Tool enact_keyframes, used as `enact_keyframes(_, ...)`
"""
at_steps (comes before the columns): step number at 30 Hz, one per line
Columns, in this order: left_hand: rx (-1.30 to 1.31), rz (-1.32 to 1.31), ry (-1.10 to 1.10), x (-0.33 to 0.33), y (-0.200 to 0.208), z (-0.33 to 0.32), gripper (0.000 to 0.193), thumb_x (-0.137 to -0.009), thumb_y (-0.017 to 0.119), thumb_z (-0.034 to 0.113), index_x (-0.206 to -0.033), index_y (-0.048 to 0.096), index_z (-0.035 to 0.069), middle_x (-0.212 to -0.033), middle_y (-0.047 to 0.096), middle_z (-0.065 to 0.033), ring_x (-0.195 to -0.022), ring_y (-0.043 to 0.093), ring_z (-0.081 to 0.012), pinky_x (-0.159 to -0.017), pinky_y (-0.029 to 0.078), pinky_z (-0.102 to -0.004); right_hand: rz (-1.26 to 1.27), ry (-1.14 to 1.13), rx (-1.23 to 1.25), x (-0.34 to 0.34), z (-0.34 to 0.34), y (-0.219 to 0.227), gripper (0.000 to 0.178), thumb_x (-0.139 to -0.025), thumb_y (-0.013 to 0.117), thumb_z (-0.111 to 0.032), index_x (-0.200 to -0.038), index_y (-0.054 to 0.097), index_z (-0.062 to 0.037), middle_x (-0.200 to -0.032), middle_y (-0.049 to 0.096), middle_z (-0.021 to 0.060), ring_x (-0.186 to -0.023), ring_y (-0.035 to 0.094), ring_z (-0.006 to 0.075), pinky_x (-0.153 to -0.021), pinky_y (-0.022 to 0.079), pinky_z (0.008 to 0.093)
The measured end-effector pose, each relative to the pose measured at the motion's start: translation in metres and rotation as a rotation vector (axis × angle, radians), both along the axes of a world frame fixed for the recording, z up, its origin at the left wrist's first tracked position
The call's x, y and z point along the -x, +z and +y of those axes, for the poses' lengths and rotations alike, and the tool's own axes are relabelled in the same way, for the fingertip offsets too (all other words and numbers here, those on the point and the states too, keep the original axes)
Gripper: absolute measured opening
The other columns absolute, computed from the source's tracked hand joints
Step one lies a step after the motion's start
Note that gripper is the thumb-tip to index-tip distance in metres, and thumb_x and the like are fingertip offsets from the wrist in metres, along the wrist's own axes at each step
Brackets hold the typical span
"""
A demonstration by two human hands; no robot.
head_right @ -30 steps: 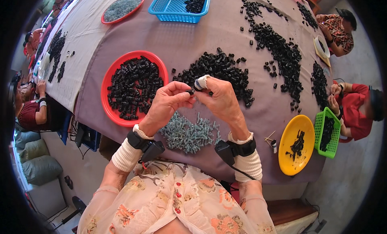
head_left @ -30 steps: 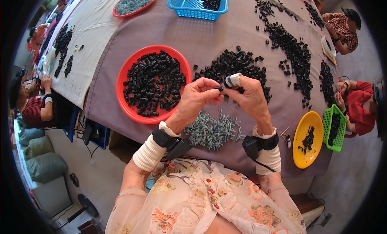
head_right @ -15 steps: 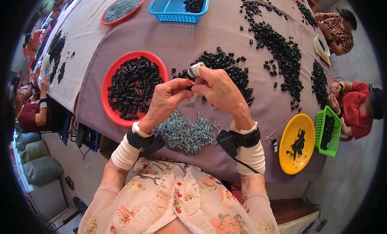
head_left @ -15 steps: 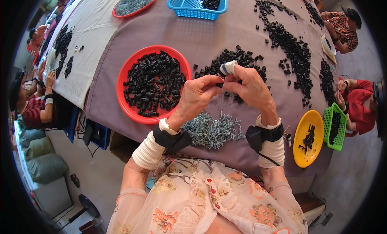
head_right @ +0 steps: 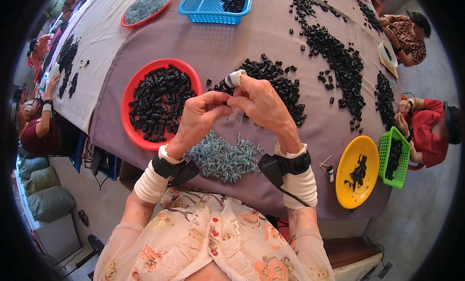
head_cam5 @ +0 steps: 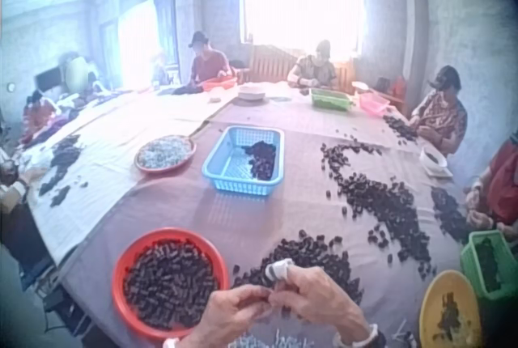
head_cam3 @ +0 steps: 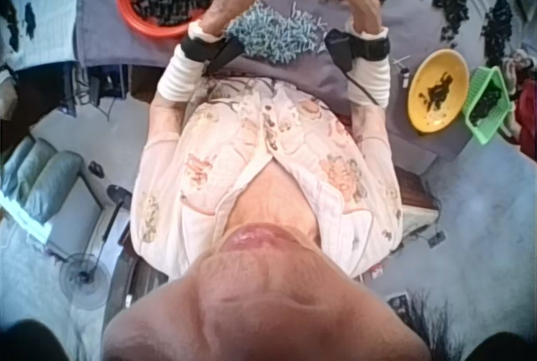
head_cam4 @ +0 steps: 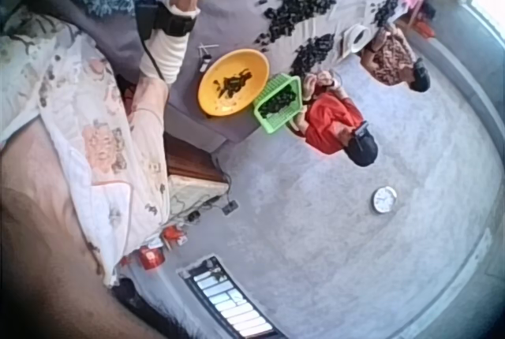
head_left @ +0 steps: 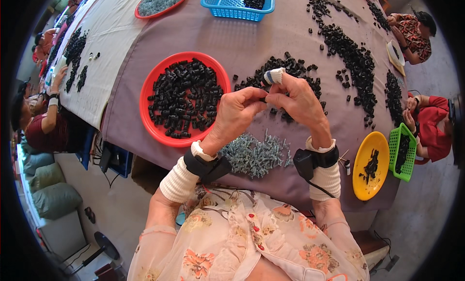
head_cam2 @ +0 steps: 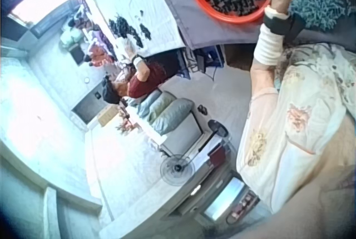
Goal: Manually assembling small black plastic or rubber components at a production table.
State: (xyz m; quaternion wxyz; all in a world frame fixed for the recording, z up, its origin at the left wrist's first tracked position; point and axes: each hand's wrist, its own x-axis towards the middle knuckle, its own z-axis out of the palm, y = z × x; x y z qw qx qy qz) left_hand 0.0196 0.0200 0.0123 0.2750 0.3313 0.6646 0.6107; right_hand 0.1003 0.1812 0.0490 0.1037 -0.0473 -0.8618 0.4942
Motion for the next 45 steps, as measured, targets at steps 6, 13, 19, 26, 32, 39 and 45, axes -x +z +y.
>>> enact_keyframes(6,-0.112,-0.243,-0.020,0.003,-0.001,-0.001,0.019,-0.085,0.062,0.001,-0.103,0.063,-0.003,-0.089,0.068,-0.0053,-0.081,0.063,-0.0090,-0.073,0.051,-0.0226,0.000,-0.070,0.100,0.002,0.003,-0.013,0.022,-0.076,0.071,-0.006,-0.089,0.055,0.0012,-0.062,0.059,0.0046,-0.056,0.051,0.0070,-0.050,0.041,0.0263)
enact_keyframes(13,-0.152,-0.353,0.048,0.009,-0.010,-0.004,0.019,-0.086,0.065,0.006,-0.104,0.063,-0.002,-0.090,0.068,-0.0073,-0.079,0.064,-0.0114,-0.072,0.052,-0.0241,0.052,-0.053,-0.397,-0.014,0.016,-0.039,0.016,-0.076,0.068,-0.009,-0.080,0.057,0.0007,-0.067,0.062,0.0125,-0.060,0.063,0.0242,-0.054,0.046,0.0367)
enact_keyframes(19,-0.123,-0.344,0.047,0.008,-0.012,-0.006,0.020,-0.086,0.065,0.007,-0.104,0.063,-0.001,-0.090,0.069,-0.0075,-0.078,0.064,-0.0109,-0.071,0.051,-0.0237,-0.201,-0.016,-0.860,-0.022,0.000,-0.068,0.013,-0.074,0.067,-0.014,-0.078,0.059,-0.0054,-0.072,0.064,0.0104,-0.068,0.065,0.0307,-0.058,0.052,0.0418)
enact_keyframes(26,-0.119,-0.414,0.078,0.004,-0.011,-0.008,0.020,-0.085,0.065,0.007,-0.103,0.063,-0.002,-0.084,0.067,-0.0037,-0.072,0.060,-0.0062,-0.067,0.050,-0.0206,-0.032,-0.037,-0.620,-0.024,0.002,-0.058,0.014,-0.075,0.068,-0.011,-0.077,0.057,-0.0020,-0.072,0.062,0.0127,-0.067,0.064,0.0291,-0.056,0.049,0.0382)
enact_keyframes(32,-0.118,-0.520,0.018,0.001,-0.014,-0.004,0.021,-0.088,0.061,0.007,-0.108,0.059,-0.001,-0.094,0.068,-0.0088,-0.081,0.065,-0.0139,-0.075,0.054,-0.0279,0.082,-0.090,-0.004,-0.027,-0.003,-0.029,0.017,-0.072,0.073,-0.002,-0.085,0.062,0.0011,-0.067,0.059,0.0051,-0.060,0.054,0.0105,-0.053,0.044,0.0264)
enact_keyframes(39,-0.335,-0.757,-0.071,-0.001,-0.009,0.004,0.021,-0.089,0.060,0.006,-0.108,0.057,-0.001,-0.094,0.066,-0.0080,-0.083,0.065,-0.0149,-0.075,0.055,-0.0308,0.192,-0.134,0.245,-0.024,-0.009,-0.033,0.017,-0.073,0.074,-0.003,-0.086,0.064,0.0001,-0.070,0.059,0.0021,-0.062,0.054,0.0087,-0.053,0.043,0.0258)
enact_keyframes(45,-0.273,-0.628,0.004,-0.002,-0.008,0.004,0.019,-0.089,0.061,0.004,-0.107,0.058,-0.001,-0.093,0.066,-0.0072,-0.079,0.065,-0.0140,-0.073,0.055,-0.0286,0.457,-0.082,-0.658,-0.017,-0.011,-0.012,0.015,-0.069,0.072,-0.009,-0.079,0.062,-0.0027,-0.070,0.054,0.0072,-0.067,0.052,0.0261,-0.065,0.042,0.0368)
